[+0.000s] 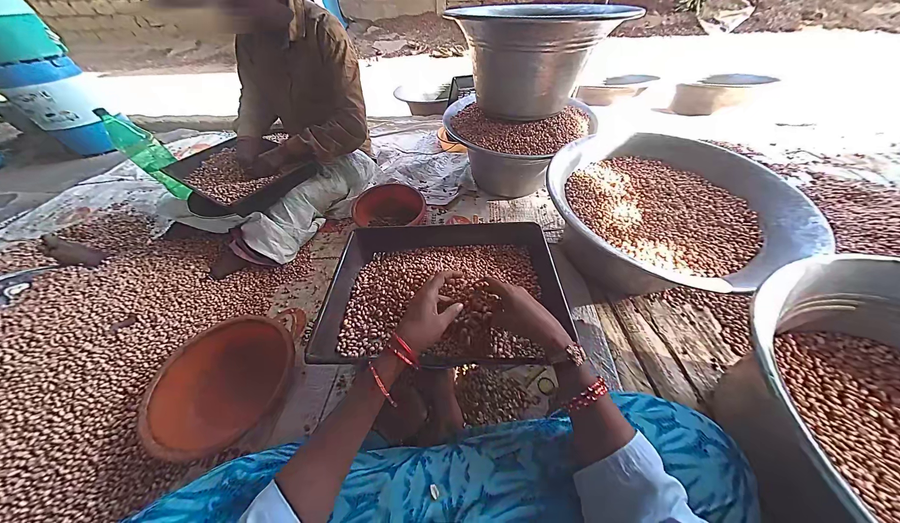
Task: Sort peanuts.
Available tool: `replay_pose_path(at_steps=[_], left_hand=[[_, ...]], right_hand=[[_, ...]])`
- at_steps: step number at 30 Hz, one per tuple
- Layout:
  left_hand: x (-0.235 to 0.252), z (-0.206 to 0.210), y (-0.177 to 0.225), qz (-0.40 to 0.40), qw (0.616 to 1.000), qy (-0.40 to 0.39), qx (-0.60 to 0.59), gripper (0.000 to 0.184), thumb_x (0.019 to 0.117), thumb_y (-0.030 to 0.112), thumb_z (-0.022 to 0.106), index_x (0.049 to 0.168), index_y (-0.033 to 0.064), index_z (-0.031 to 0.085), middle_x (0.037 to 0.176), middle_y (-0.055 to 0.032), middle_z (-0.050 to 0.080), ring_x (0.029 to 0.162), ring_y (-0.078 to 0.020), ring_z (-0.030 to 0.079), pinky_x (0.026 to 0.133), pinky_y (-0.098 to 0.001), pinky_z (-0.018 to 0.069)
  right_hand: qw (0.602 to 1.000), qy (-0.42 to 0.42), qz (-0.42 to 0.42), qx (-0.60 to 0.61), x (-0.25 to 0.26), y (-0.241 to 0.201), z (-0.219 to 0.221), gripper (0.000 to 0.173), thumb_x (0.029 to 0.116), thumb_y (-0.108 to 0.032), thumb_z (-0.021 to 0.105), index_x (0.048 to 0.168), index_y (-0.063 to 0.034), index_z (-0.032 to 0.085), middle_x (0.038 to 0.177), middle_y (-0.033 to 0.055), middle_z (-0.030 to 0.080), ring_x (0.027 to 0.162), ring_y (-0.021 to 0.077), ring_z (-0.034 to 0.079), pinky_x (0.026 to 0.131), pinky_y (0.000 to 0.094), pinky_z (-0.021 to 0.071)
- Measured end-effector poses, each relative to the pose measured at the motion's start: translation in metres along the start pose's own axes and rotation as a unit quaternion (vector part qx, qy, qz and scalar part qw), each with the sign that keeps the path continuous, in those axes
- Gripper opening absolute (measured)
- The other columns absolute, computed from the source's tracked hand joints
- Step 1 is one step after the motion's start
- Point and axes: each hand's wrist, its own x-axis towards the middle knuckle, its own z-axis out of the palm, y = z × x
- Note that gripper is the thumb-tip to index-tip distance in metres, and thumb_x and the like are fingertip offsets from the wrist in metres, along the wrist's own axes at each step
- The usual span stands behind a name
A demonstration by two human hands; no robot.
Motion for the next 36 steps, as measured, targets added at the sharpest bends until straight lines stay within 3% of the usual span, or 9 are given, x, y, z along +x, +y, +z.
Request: replay_pose_path(at_steps=[3, 6, 11, 16, 21, 24, 30, 34, 36], left_hand=[[0.004, -0.029, -0.005, -0.053, 0.975, 0.086, 0.2, 0.029, 0.1011, 0.005, 0.057, 0.128, 0.0032, 0.069, 0.128, -0.0229, 0.065, 0.111, -0.0335, 0.067, 0.099, -0.0463, 0.0522], [0.006, -0.038, -0.012, -0.117, 0.944, 0.07, 0.3, 0.029, 0.1043, 0.01, 0.054, 0.126, 0.0077, 0.072, 0.128, -0.0226, 0.066, 0.12, -0.0383, 0.064, 0.105, -0.0535, 0.0474], [0.01, -0.019, -0.019, -0.113, 0.929, 0.03, 0.352, 0.029, 0.1029, 0.02, 0.062, 0.127, 0.0074, 0.071, 0.129, -0.0233, 0.065, 0.125, -0.0406, 0.06, 0.103, -0.055, 0.0485], [0.014, -0.029, -0.022, -0.144, 0.952, 0.016, 0.27, 0.028, 0.104, 0.02, 0.06, 0.123, 0.0017, 0.072, 0.123, -0.0212, 0.071, 0.121, -0.0361, 0.065, 0.107, -0.0531, 0.0459], [0.007, -0.038, -0.023, -0.07, 0.971, 0.05, 0.221, 0.023, 0.1017, 0.009, 0.059, 0.118, 0.0026, 0.073, 0.118, -0.0191, 0.072, 0.111, -0.0327, 0.069, 0.102, -0.0495, 0.0497], [0.005, -0.016, -0.012, -0.011, 0.972, 0.027, 0.231, 0.024, 0.0997, 0.006, 0.058, 0.117, 0.0039, 0.075, 0.119, -0.0195, 0.071, 0.112, -0.0333, 0.068, 0.101, -0.0481, 0.0513], [0.006, 0.017, -0.019, 0.043, 0.955, 0.021, 0.292, 0.026, 0.0988, 0.016, 0.066, 0.122, 0.0069, 0.073, 0.121, -0.023, 0.067, 0.112, -0.0402, 0.067, 0.093, -0.0537, 0.0548], [0.008, 0.01, -0.023, 0.048, 0.968, 0.04, 0.244, 0.023, 0.0979, 0.015, 0.066, 0.113, 0.001, 0.075, 0.112, -0.0217, 0.071, 0.106, -0.0364, 0.07, 0.096, -0.051, 0.0541], [0.007, -0.001, -0.024, 0.011, 0.985, 0.051, 0.163, 0.023, 0.0981, 0.013, 0.064, 0.114, -0.0016, 0.072, 0.108, -0.0184, 0.074, 0.099, -0.0286, 0.072, 0.093, -0.0453, 0.0551]], right_hand=[[0.99, 0.117, -0.046, 0.067, -0.004, 0.009, -0.018, 0.033, 0.0991, -0.01, 0.063, 0.131, -0.0052, 0.064, 0.13, 0.0117, 0.068, 0.102, 0.0182, 0.072, 0.088, 0.0351, 0.0591], [0.977, 0.207, -0.029, 0.031, -0.009, 0.012, -0.028, 0.024, 0.0998, -0.011, 0.062, 0.121, -0.0054, 0.07, 0.116, 0.01, 0.074, 0.096, 0.0177, 0.073, 0.087, 0.0351, 0.0579], [0.983, 0.182, -0.002, -0.016, -0.009, 0.002, -0.023, 0.02, 0.1006, -0.015, 0.062, 0.114, -0.0072, 0.074, 0.1, 0.0075, 0.076, 0.086, 0.0167, 0.07, 0.082, 0.0369, 0.0538], [0.989, 0.116, 0.007, -0.088, 0.003, -0.005, 0.004, 0.024, 0.1018, -0.018, 0.059, 0.113, -0.0046, 0.074, 0.1, 0.0141, 0.074, 0.096, 0.0299, 0.07, 0.089, 0.0505, 0.0523], [0.987, 0.061, 0.041, -0.143, 0.009, -0.008, 0.017, 0.026, 0.1007, -0.019, 0.06, 0.118, -0.0035, 0.072, 0.108, 0.0195, 0.072, 0.104, 0.0371, 0.069, 0.092, 0.0553, 0.0506], [0.992, 0.072, 0.021, -0.1, 0.012, 0.001, 0.012, 0.026, 0.0979, -0.022, 0.062, 0.113, -0.0033, 0.072, 0.097, 0.016, 0.073, 0.094, 0.0327, 0.07, 0.087, 0.0533, 0.0523], [0.962, 0.259, -0.008, 0.083, 0.004, 0.006, -0.004, 0.021, 0.0973, -0.013, 0.058, 0.112, 0.0, 0.065, 0.087, 0.0092, 0.067, 0.072, 0.015, 0.062, 0.069, 0.0355, 0.0513], [0.987, 0.156, -0.024, -0.004, 0.001, -0.003, 0.0, 0.024, 0.0991, -0.016, 0.056, 0.115, -0.0029, 0.069, 0.075, 0.0051, 0.061, 0.067, 0.0151, 0.054, 0.068, 0.0348, 0.0462], [0.995, 0.076, -0.034, -0.061, 0.001, -0.009, 0.007, 0.026, 0.1017, -0.022, 0.059, 0.116, -0.0035, 0.071, 0.084, 0.0119, 0.068, 0.077, 0.0252, 0.064, 0.077, 0.0452, 0.0519]])
